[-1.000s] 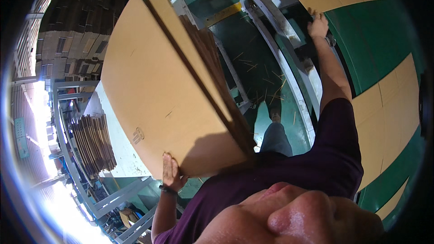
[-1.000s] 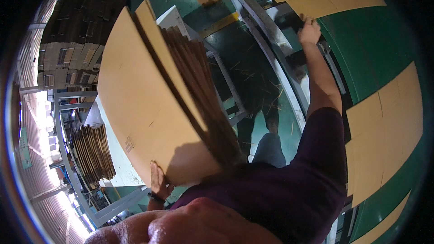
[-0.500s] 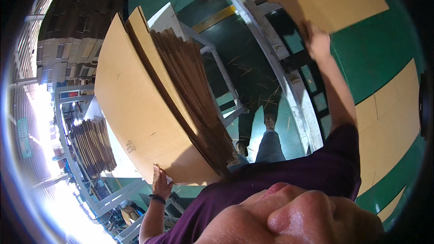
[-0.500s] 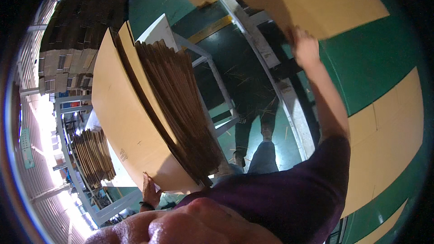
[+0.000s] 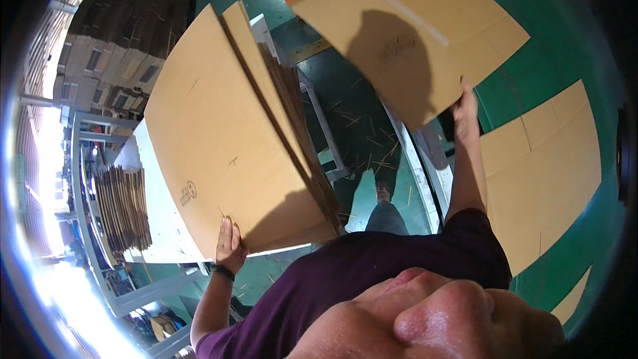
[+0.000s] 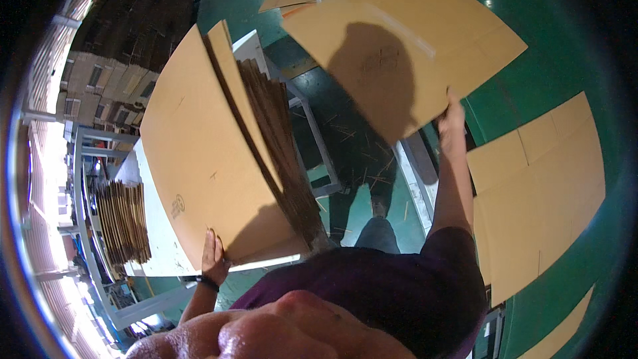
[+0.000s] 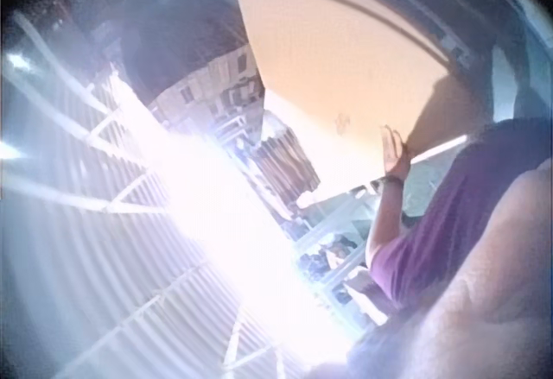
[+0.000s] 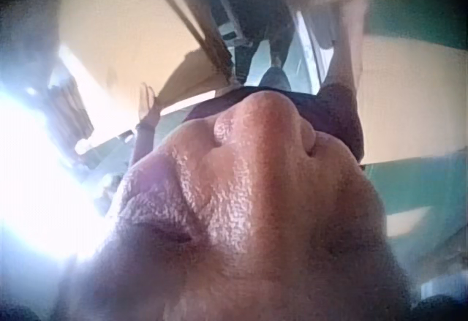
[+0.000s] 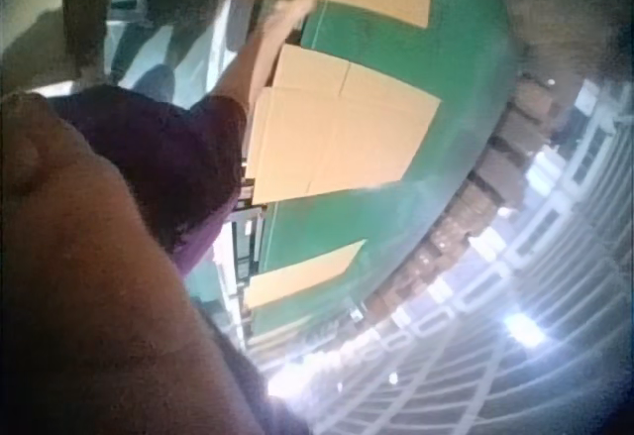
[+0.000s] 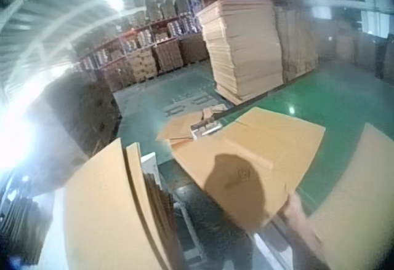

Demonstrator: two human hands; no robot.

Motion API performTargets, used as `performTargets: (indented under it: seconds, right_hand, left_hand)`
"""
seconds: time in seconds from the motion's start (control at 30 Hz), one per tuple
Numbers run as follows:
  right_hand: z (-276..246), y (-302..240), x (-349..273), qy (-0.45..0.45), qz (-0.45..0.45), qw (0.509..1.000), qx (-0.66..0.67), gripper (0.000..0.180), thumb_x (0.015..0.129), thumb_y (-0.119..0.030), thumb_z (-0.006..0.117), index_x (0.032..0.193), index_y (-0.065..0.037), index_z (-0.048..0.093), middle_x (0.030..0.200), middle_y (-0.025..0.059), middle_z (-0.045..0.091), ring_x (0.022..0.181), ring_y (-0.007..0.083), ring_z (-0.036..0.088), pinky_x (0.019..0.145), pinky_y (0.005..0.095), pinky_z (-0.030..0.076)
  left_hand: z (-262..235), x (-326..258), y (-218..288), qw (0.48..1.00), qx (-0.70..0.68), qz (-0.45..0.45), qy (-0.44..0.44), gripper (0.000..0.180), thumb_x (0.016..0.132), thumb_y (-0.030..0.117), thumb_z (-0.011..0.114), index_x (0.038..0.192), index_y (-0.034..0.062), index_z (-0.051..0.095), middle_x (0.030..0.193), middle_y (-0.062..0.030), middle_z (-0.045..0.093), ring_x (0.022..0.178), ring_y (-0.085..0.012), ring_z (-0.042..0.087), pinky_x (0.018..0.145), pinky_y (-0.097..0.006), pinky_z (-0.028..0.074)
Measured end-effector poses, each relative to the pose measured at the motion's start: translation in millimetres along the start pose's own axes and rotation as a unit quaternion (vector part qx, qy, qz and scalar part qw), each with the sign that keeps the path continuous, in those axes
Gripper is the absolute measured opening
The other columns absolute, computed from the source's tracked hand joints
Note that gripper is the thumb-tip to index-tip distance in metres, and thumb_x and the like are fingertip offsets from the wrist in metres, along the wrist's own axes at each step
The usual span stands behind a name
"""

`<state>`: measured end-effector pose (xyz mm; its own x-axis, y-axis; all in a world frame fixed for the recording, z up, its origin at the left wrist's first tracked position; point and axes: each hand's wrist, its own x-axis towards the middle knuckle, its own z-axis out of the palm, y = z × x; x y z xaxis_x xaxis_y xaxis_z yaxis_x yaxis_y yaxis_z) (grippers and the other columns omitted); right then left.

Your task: The person picks up flat cardboard sheets from a stack and places them on a work surface, then folds the flaps by hand and places the partially folded sheets into a machine or onto a rack.

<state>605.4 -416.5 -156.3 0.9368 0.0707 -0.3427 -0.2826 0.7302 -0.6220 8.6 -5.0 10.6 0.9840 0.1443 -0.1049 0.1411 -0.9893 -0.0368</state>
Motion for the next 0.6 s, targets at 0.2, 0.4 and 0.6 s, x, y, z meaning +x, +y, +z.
performTargets:
  seconds: [0.2,0.4,0.6]
  right_hand:
    - [172,-57,-152,-0.181,-0.015,0.983,0.038,0.027,0.087,-0.006,0.061,0.113,-0.002,0.055,0.104,0.0097,0.064,0.088,0.0221,0.065,0.069,0.0304,0.055]
    - [217,43,-362,-0.266,-0.137,0.954,-0.023,0.035,0.086,-0.006,0.061,0.119,0.001,0.052,0.114,0.0123,0.060,0.105,0.0217,0.060,0.089,0.0360,0.050]
    - [219,186,-521,-0.263,-0.144,0.924,-0.239,0.026,0.083,-0.011,0.069,0.106,-0.001,0.061,0.100,0.0080,0.064,0.091,0.0166,0.062,0.080,0.0316,0.051]
  left_hand:
    - [19,-7,-4,0.990,-0.052,0.035,0.124,0.078,0.064,0.012,0.075,0.132,-0.0030,0.042,0.142,-0.0306,0.031,0.132,-0.0464,0.033,0.110,-0.052,0.029]
    - [19,0,-2,0.973,-0.126,0.071,0.178,0.075,0.067,0.014,0.075,0.134,0.0007,0.043,0.143,-0.0260,0.033,0.133,-0.0415,0.033,0.112,-0.049,0.027]
    - [38,-11,12,0.972,-0.118,-0.001,0.202,0.032,0.083,0.028,0.062,0.107,0.0079,0.061,0.091,-0.0105,0.065,0.082,-0.0306,0.062,0.076,-0.045,0.048]
